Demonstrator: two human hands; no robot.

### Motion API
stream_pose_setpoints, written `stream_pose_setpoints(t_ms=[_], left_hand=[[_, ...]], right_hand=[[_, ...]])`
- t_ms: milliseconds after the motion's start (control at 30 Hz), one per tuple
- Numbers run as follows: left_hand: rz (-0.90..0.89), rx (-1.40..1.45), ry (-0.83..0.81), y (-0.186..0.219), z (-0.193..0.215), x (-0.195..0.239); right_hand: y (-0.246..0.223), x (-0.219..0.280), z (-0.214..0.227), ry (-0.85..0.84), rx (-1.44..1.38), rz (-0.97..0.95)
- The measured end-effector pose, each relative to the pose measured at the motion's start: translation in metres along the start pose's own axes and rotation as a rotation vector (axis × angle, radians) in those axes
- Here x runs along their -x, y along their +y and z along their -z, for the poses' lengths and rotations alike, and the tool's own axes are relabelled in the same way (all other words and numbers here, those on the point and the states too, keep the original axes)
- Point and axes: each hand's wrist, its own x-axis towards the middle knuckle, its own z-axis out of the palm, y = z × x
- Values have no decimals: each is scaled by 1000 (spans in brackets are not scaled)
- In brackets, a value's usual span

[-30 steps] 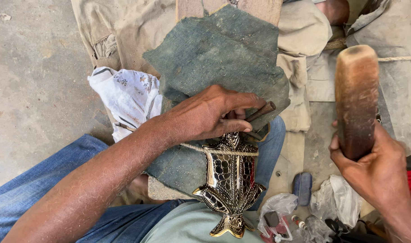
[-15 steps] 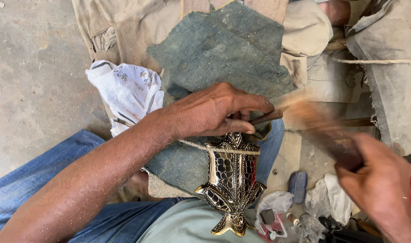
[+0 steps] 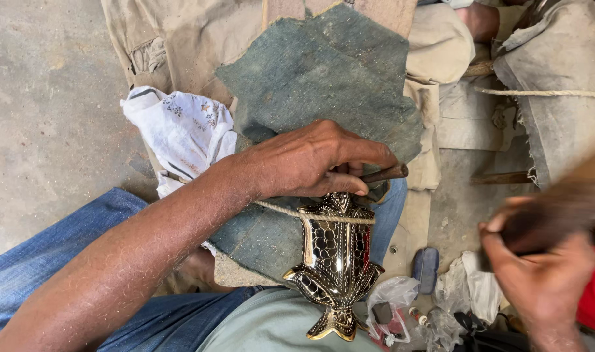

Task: The person sits on the floor and uses a hammer and chisel to shape and refine the details of a decorative metal object. They repeatedly strike the chisel against the metal piece, which is resting on a cushioned surface on their lap.

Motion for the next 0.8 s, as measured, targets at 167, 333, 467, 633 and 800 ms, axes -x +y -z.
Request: stream_pose_setpoints(t_ms=[167,333,467,633,800], left_hand=[[-92,10,38,-1,1,-2],[-103,-43,32,1,2,-2],[-39,-4,-6,1,3,-2],[-47,-32,-20,2,1,-6],[-104,-20,3,-1,1,-1]], right_hand=[[0,6,0,22,36,-11],[7,14,-1,34,153,-14],[11,14,-3,56,-7,-39],[6,17,-6,84,343,58],[-2,17,-9,149,-110,-39]])
